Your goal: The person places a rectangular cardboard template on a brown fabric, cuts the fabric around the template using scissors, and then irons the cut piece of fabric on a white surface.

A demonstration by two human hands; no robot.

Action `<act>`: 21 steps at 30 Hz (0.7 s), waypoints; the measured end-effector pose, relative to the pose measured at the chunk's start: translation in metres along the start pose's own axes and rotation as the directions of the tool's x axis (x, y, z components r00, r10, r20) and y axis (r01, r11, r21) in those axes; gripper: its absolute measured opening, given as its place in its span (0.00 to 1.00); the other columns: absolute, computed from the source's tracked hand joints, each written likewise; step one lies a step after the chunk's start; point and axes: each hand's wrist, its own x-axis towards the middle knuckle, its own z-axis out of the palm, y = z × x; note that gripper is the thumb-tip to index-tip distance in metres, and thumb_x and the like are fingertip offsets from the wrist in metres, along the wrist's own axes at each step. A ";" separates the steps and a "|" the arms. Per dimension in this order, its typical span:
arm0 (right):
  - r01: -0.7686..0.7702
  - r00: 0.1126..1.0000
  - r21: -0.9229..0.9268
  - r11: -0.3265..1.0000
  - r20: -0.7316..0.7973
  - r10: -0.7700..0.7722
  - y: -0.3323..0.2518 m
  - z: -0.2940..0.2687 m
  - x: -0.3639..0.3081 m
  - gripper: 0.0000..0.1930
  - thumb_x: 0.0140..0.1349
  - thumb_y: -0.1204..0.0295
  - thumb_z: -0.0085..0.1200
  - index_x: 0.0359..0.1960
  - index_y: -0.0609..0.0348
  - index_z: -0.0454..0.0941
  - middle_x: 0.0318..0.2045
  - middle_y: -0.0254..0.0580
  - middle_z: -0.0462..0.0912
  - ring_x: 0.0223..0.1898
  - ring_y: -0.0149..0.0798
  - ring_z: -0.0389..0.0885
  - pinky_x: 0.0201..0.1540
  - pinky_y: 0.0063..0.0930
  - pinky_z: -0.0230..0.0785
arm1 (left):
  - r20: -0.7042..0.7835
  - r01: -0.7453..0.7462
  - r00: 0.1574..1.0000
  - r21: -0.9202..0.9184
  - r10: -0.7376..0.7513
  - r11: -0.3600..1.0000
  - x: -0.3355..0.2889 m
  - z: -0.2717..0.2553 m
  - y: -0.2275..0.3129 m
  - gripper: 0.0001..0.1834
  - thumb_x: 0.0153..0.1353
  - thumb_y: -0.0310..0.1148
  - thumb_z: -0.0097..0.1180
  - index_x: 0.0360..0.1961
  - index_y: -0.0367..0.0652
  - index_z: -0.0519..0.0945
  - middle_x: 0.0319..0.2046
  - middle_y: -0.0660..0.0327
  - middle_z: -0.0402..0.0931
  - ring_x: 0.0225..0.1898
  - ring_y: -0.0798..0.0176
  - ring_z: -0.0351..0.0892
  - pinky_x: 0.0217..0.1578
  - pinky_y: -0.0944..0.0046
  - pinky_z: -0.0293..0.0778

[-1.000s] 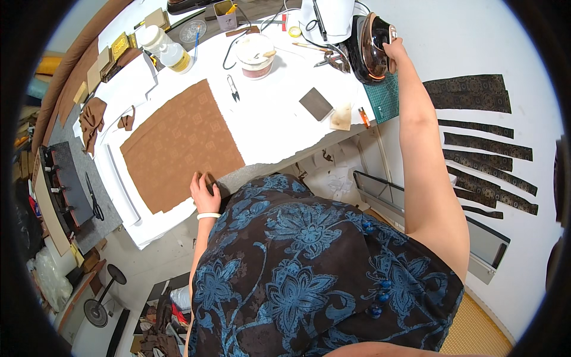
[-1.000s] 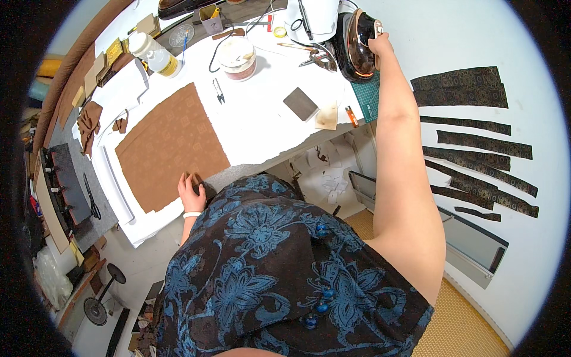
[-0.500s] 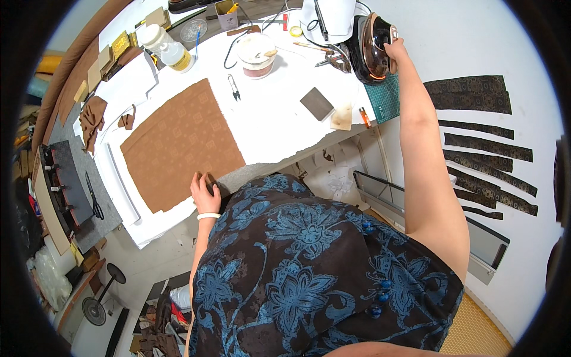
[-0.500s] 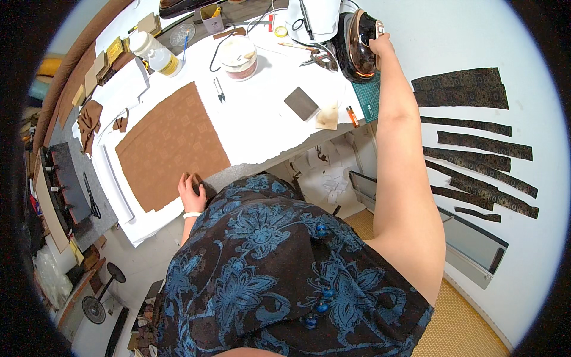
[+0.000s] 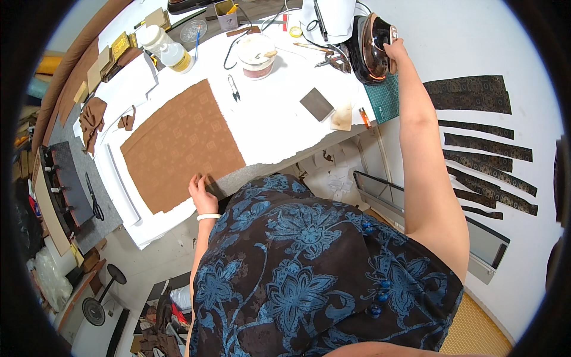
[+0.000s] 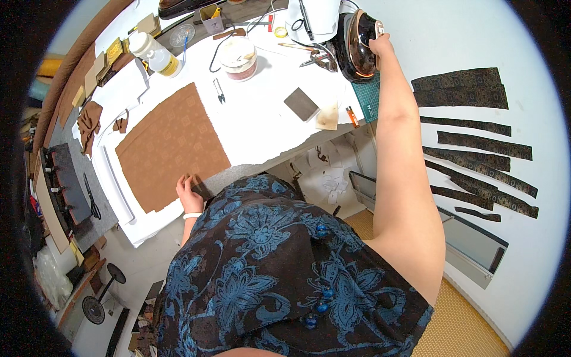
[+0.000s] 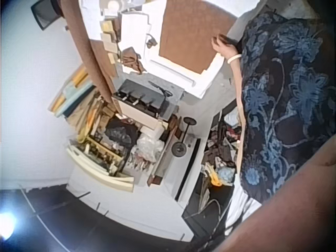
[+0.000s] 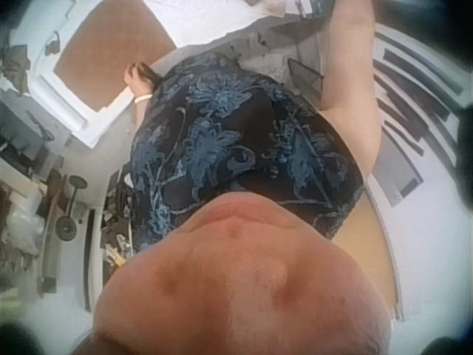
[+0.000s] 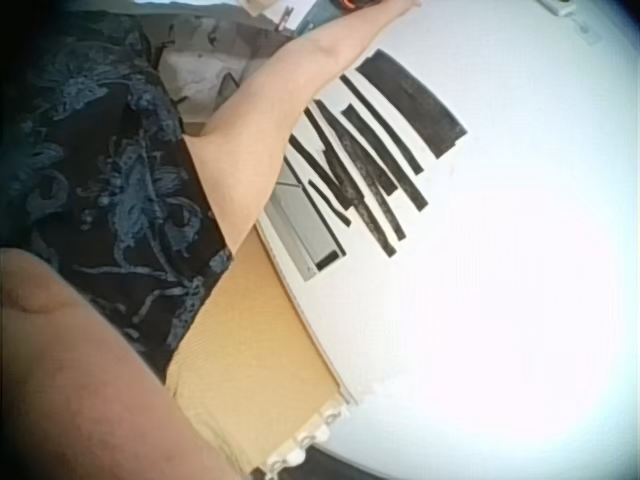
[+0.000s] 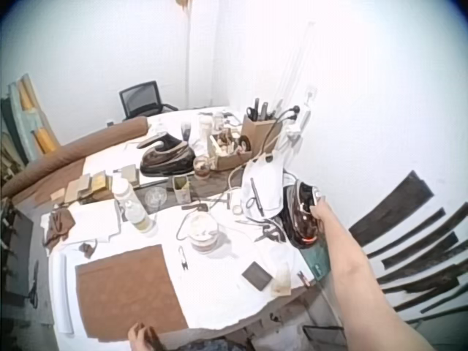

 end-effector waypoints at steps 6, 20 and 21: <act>-0.005 1.000 -0.001 1.000 -0.003 0.005 0.001 -0.002 0.000 0.40 0.62 0.59 0.61 0.67 0.71 0.55 0.58 0.69 0.78 0.60 0.61 0.79 0.63 0.46 0.71 | -0.013 0.003 1.000 -0.019 -0.003 1.000 0.002 0.003 0.001 0.30 0.49 0.07 0.46 0.53 0.40 0.80 0.62 0.48 0.68 0.62 0.41 0.69 0.63 0.48 0.70; -0.002 1.000 -0.020 1.000 -0.014 0.001 0.001 0.002 0.001 0.39 0.60 0.59 0.59 0.66 0.68 0.55 0.57 0.69 0.79 0.59 0.62 0.80 0.63 0.48 0.71 | -0.020 0.000 1.000 0.028 0.000 1.000 0.002 -0.003 0.004 0.30 0.48 0.10 0.48 0.54 0.39 0.78 0.62 0.49 0.69 0.64 0.41 0.67 0.65 0.46 0.65; -0.004 1.000 -0.021 1.000 -0.016 0.004 0.002 0.002 0.001 0.39 0.60 0.60 0.58 0.66 0.69 0.55 0.57 0.69 0.78 0.59 0.62 0.80 0.63 0.48 0.71 | -0.018 0.002 1.000 0.036 -0.001 0.999 0.003 -0.002 0.004 0.30 0.48 0.10 0.49 0.54 0.39 0.78 0.62 0.49 0.69 0.64 0.41 0.67 0.65 0.46 0.65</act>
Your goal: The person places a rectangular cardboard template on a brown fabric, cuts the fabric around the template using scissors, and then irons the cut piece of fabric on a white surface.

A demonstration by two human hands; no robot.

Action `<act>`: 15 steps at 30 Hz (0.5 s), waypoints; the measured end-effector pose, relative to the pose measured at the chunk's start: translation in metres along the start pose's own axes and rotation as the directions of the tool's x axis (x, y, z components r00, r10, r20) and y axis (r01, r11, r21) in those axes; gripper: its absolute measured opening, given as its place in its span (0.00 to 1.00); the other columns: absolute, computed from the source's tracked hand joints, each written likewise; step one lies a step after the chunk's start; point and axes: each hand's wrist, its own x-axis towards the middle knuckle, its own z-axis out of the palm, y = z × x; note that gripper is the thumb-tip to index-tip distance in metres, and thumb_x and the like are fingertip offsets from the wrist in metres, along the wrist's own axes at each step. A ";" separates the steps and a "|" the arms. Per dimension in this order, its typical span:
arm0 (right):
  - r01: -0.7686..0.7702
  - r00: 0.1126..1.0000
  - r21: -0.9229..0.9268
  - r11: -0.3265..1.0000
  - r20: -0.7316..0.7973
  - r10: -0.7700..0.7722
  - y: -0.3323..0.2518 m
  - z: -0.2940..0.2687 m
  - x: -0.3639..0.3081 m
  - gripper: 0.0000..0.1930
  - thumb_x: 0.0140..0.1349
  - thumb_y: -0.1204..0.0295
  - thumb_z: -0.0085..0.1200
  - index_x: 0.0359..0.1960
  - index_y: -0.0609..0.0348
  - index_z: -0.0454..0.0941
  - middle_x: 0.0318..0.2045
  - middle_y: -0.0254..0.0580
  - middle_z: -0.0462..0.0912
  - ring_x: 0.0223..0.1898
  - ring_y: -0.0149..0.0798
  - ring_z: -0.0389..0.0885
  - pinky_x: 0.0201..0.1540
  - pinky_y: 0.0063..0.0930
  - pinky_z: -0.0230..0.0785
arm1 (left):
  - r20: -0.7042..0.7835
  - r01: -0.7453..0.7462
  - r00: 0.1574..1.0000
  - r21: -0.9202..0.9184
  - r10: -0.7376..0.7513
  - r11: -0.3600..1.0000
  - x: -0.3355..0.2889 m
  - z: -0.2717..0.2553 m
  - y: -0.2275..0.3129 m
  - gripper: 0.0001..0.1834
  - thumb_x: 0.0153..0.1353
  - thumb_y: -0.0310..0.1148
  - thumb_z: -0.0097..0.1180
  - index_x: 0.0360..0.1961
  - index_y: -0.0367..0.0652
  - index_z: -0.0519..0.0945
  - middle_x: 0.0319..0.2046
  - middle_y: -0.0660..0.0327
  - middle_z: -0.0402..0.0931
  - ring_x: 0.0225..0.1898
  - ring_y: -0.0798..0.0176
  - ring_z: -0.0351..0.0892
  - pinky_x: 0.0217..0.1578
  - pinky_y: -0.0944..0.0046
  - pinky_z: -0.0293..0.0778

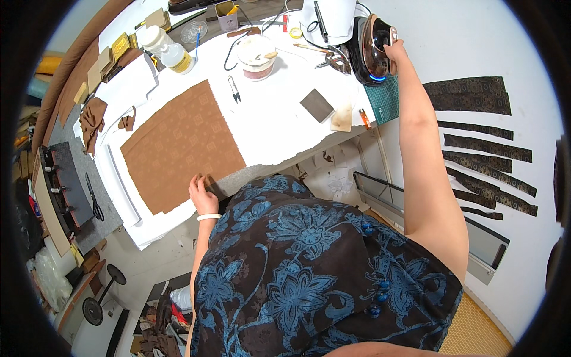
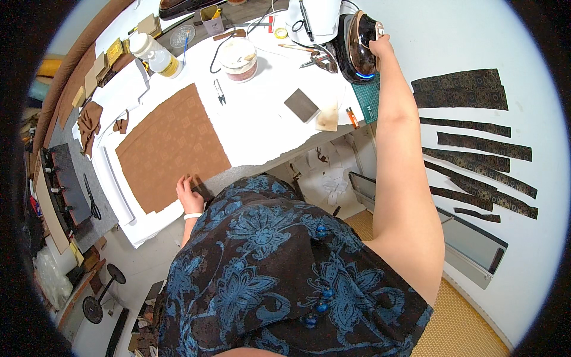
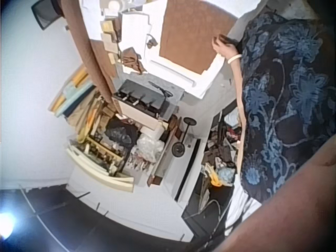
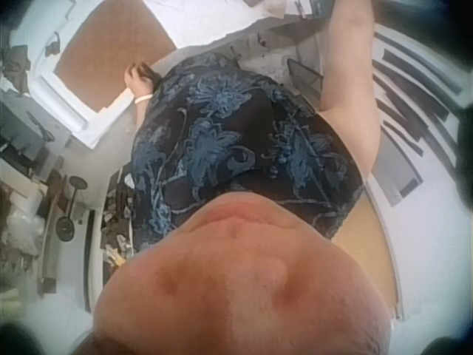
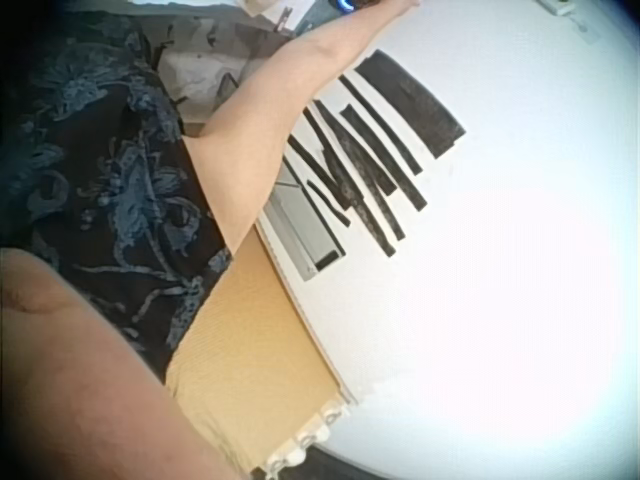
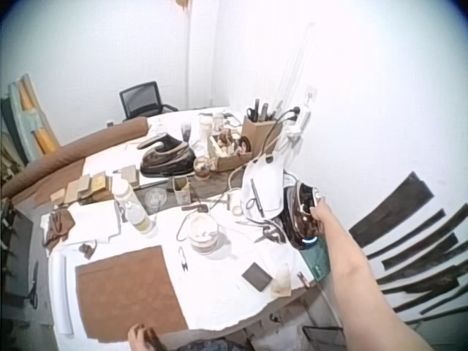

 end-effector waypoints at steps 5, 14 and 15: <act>0.005 1.000 -0.003 1.000 -0.025 -0.005 0.010 -0.006 0.005 0.39 0.59 0.60 0.58 0.66 0.70 0.55 0.58 0.70 0.78 0.60 0.62 0.79 0.64 0.47 0.71 | 0.009 -0.013 1.000 0.015 0.013 1.000 0.003 0.006 -0.001 0.31 0.47 0.10 0.49 0.55 0.41 0.79 0.62 0.49 0.69 0.64 0.41 0.67 0.64 0.46 0.65; 0.034 0.991 0.111 0.993 -0.135 -0.018 -0.017 0.046 -0.007 0.39 0.53 0.59 0.61 0.65 0.69 0.65 0.54 0.65 0.82 0.58 0.62 0.80 0.63 0.49 0.70 | -0.056 0.022 0.998 -0.019 -0.023 1.000 -0.016 -0.022 -0.018 0.25 0.49 0.16 0.53 0.52 0.38 0.78 0.57 0.47 0.73 0.59 0.39 0.70 0.61 0.46 0.69; 0.029 0.978 0.180 0.983 -0.207 0.009 0.014 0.032 0.010 0.35 0.55 0.56 0.65 0.61 0.66 0.73 0.51 0.61 0.84 0.56 0.59 0.82 0.61 0.47 0.72 | -0.026 -0.011 1.000 -0.052 0.009 0.999 -0.003 -0.022 -0.016 0.24 0.50 0.16 0.53 0.51 0.38 0.79 0.56 0.47 0.74 0.59 0.40 0.71 0.61 0.47 0.69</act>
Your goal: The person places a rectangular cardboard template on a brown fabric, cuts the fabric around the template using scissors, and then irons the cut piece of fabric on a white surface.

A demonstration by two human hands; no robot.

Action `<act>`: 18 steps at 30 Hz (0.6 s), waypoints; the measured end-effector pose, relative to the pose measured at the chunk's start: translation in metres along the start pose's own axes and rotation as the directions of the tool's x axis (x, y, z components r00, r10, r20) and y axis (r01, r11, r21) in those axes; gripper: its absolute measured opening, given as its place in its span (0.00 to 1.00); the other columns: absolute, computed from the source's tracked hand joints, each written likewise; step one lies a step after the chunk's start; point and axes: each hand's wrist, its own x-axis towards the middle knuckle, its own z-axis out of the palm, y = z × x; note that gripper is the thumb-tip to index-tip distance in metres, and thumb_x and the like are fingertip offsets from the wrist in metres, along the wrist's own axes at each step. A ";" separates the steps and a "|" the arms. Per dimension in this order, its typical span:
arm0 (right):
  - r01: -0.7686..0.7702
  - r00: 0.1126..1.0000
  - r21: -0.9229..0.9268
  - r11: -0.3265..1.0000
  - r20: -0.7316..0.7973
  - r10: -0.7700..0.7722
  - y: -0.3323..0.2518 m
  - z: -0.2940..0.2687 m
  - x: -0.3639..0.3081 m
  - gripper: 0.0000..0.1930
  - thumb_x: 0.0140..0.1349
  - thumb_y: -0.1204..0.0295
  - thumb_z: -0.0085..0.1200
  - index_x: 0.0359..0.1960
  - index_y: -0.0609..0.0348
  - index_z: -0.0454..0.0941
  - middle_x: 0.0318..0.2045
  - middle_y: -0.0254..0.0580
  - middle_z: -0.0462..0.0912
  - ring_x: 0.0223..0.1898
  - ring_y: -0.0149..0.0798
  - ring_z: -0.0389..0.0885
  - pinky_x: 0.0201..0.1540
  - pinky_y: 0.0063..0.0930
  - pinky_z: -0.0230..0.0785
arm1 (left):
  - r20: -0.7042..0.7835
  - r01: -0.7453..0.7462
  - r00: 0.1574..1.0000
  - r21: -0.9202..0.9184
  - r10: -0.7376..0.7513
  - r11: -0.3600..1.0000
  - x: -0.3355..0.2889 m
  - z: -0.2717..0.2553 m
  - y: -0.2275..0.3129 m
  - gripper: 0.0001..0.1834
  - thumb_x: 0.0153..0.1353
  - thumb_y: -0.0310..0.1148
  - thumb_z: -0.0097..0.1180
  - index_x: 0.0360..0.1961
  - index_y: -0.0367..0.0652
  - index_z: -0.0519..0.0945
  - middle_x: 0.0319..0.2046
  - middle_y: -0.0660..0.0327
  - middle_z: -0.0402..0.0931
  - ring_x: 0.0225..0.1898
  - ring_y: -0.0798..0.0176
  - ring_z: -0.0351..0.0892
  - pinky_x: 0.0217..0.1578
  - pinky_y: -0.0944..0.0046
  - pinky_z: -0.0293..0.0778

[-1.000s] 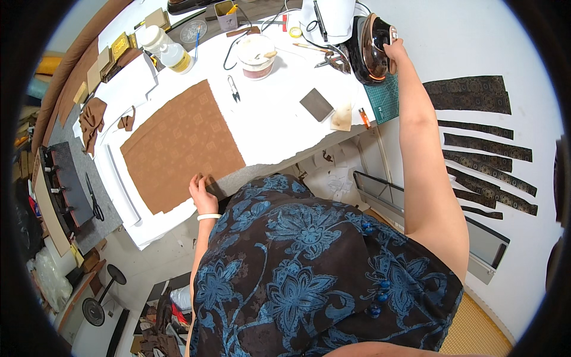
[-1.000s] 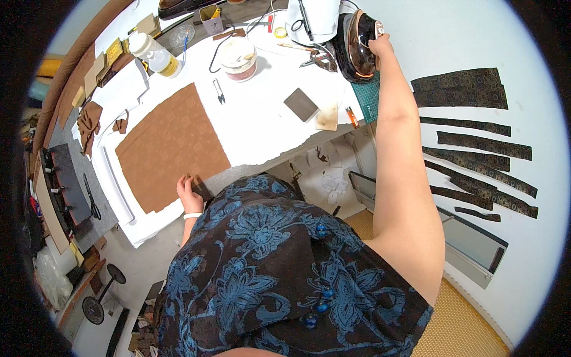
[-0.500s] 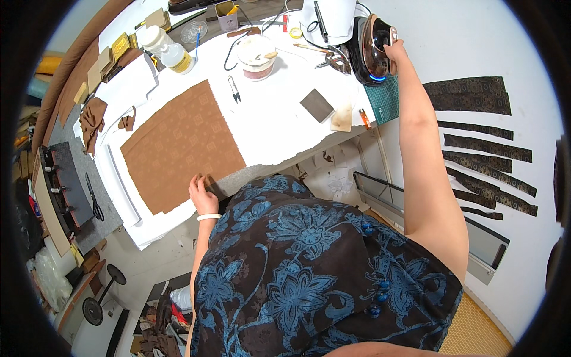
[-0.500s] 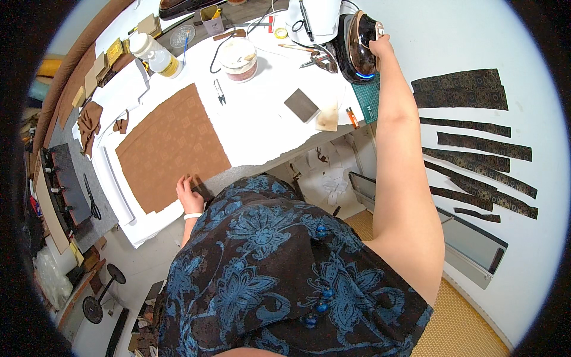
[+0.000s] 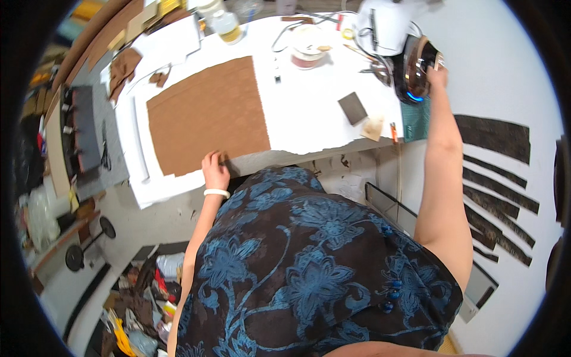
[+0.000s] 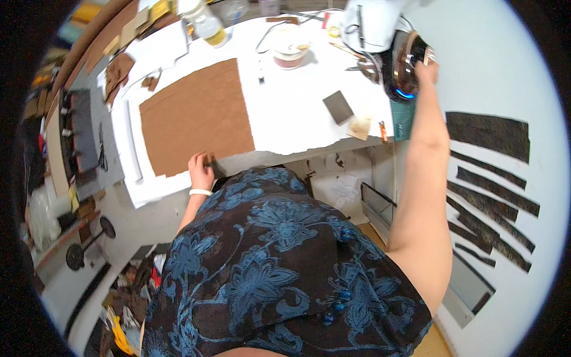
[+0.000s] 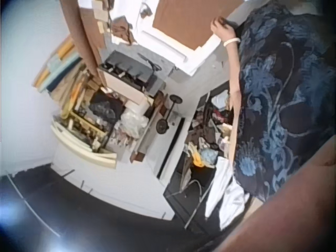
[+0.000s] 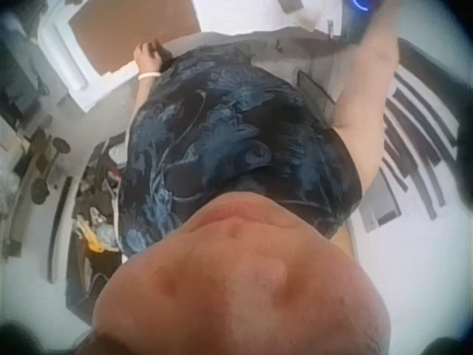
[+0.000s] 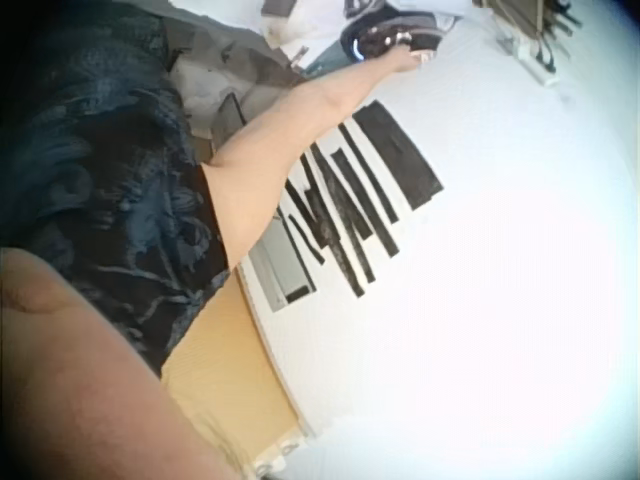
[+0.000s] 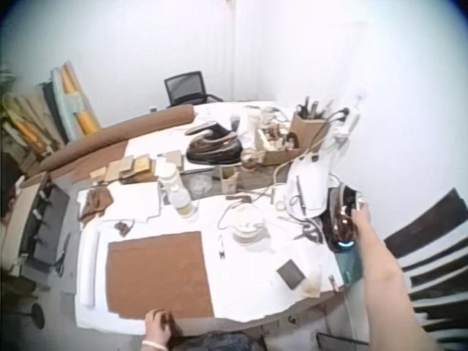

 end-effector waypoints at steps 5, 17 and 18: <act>0.213 0.951 0.121 0.970 -0.254 -0.177 0.007 -0.024 0.014 0.27 0.58 0.57 0.70 0.54 0.60 0.80 0.44 0.48 0.86 0.45 0.45 0.84 0.53 0.39 0.74 | 0.017 0.070 0.997 0.024 -0.070 0.997 -0.002 -0.016 -0.020 0.22 0.51 0.18 0.53 0.50 0.36 0.79 0.54 0.48 0.75 0.58 0.41 0.71 0.61 0.49 0.70; 0.650 0.631 0.436 0.622 0.147 -0.762 -0.161 -0.158 -0.316 0.27 0.59 0.82 0.63 0.62 0.53 0.80 0.48 0.38 0.87 0.44 0.31 0.83 0.48 0.24 0.76 | 0.277 -0.222 0.936 -0.010 0.216 0.975 0.009 -0.015 -0.044 0.30 0.55 0.31 0.67 0.60 0.40 0.76 0.67 0.44 0.65 0.69 0.39 0.62 0.69 0.46 0.63; 0.757 0.463 0.465 0.459 0.114 -0.879 -0.185 -0.150 -0.349 0.28 0.56 0.83 0.63 0.61 0.52 0.80 0.48 0.42 0.87 0.41 0.39 0.85 0.47 0.29 0.77 | 0.299 -0.251 0.922 -0.016 0.244 0.968 0.009 -0.018 -0.045 0.30 0.55 0.32 0.67 0.61 0.40 0.76 0.67 0.44 0.64 0.69 0.39 0.61 0.70 0.46 0.62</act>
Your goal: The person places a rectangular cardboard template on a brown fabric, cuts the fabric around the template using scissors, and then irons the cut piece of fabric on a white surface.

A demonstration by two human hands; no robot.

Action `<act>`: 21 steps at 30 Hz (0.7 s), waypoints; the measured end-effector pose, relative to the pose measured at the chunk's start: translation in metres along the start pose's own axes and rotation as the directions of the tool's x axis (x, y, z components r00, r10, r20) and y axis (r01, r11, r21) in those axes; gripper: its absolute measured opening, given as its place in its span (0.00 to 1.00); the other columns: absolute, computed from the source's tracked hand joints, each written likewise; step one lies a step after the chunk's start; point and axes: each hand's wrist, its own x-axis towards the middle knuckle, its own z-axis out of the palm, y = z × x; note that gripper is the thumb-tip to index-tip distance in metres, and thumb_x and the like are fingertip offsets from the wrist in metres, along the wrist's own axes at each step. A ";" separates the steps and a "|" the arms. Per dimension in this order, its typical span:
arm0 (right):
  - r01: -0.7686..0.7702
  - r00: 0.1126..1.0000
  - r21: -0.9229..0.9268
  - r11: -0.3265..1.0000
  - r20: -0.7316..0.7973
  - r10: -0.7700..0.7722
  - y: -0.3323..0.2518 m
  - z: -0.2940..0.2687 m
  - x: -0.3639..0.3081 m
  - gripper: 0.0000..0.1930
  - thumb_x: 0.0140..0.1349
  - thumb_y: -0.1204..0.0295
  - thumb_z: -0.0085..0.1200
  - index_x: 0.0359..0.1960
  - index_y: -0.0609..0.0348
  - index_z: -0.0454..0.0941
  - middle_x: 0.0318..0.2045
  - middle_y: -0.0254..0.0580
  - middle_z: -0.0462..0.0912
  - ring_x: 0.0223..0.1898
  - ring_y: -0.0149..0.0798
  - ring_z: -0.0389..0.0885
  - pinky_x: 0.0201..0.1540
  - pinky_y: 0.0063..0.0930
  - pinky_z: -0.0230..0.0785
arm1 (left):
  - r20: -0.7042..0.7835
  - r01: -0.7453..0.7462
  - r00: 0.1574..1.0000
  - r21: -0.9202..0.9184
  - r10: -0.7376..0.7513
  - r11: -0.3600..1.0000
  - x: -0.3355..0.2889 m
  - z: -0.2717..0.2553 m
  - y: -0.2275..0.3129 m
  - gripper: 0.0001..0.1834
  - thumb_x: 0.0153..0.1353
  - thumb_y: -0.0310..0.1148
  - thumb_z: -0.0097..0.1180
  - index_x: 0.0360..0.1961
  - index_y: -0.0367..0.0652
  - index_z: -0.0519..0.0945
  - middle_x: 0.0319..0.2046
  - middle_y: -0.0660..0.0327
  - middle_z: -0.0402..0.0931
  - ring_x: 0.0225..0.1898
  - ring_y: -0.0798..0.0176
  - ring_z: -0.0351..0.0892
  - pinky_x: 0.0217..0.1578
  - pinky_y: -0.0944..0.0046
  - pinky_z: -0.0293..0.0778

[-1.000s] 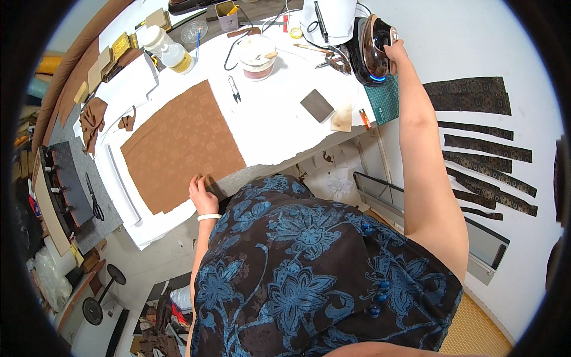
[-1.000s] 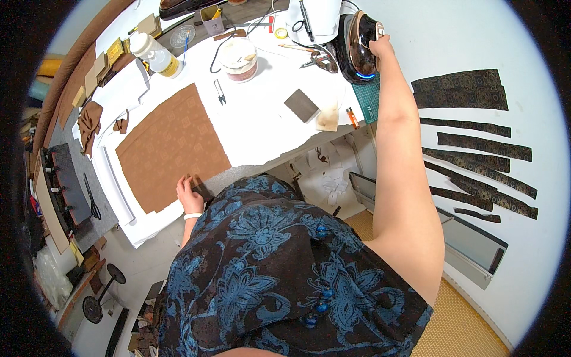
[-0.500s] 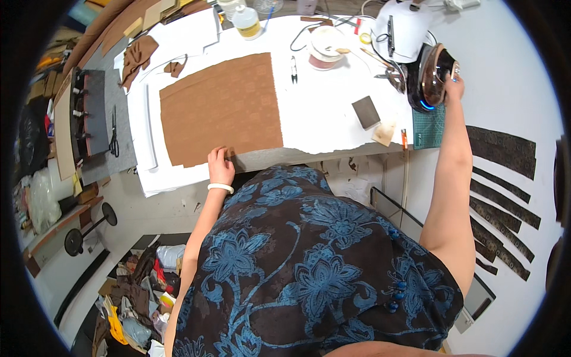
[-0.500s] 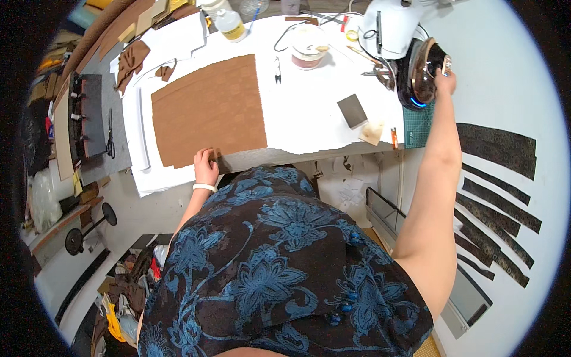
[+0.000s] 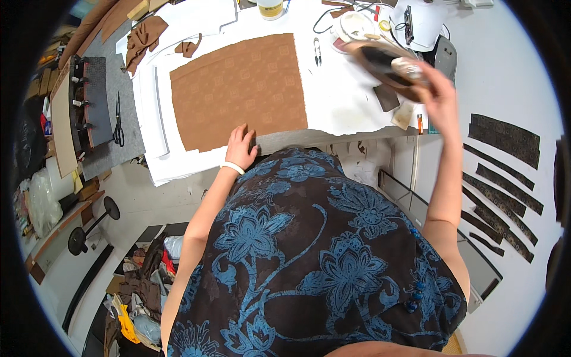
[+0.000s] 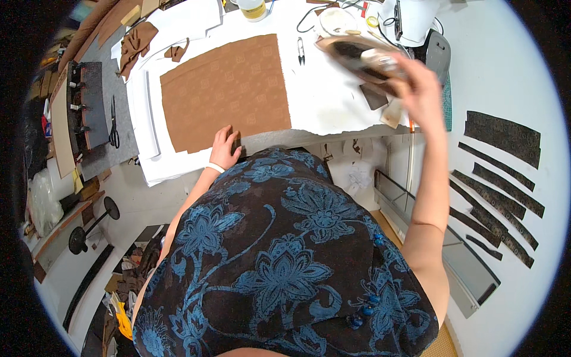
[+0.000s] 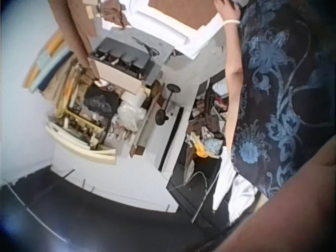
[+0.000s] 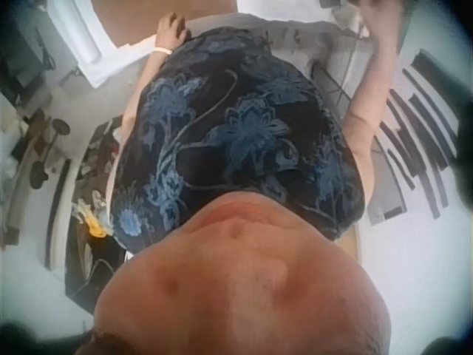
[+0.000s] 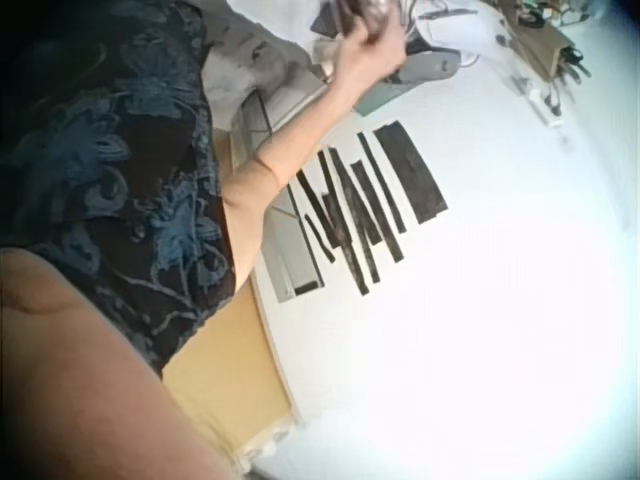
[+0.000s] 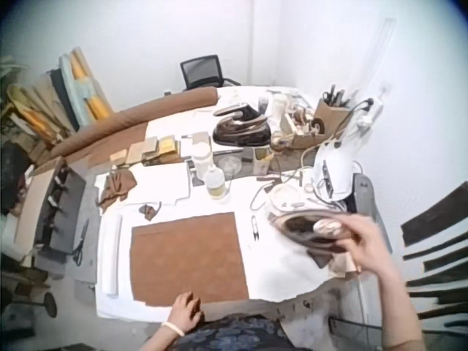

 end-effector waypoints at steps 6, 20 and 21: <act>0.094 0.928 0.016 0.995 0.362 -0.094 -0.066 0.174 -0.011 0.28 0.52 0.81 0.65 0.57 0.46 0.81 0.41 0.40 0.83 0.46 0.48 0.81 0.50 0.41 0.74 | 0.125 -0.229 0.966 0.015 0.226 0.973 0.007 -0.008 -0.005 0.33 0.57 0.37 0.66 0.64 0.41 0.74 0.71 0.48 0.62 0.72 0.40 0.58 0.73 0.43 0.57; 0.176 0.843 -0.058 0.983 0.524 -0.120 -0.094 0.283 0.004 0.26 0.55 0.76 0.62 0.58 0.47 0.81 0.40 0.40 0.83 0.47 0.46 0.80 0.53 0.43 0.67 | 0.208 -0.303 0.937 0.075 0.282 0.950 0.004 0.001 -0.014 0.40 0.60 0.44 0.64 0.71 0.42 0.67 0.76 0.50 0.53 0.78 0.46 0.48 0.77 0.43 0.45; 0.183 0.843 -0.064 0.981 0.523 -0.123 -0.093 0.283 0.005 0.26 0.55 0.76 0.63 0.58 0.46 0.81 0.40 0.40 0.83 0.47 0.46 0.80 0.53 0.43 0.67 | 0.209 -0.311 0.934 0.076 0.290 0.947 0.003 0.001 -0.013 0.40 0.60 0.44 0.64 0.71 0.42 0.67 0.76 0.50 0.53 0.78 0.46 0.48 0.77 0.43 0.45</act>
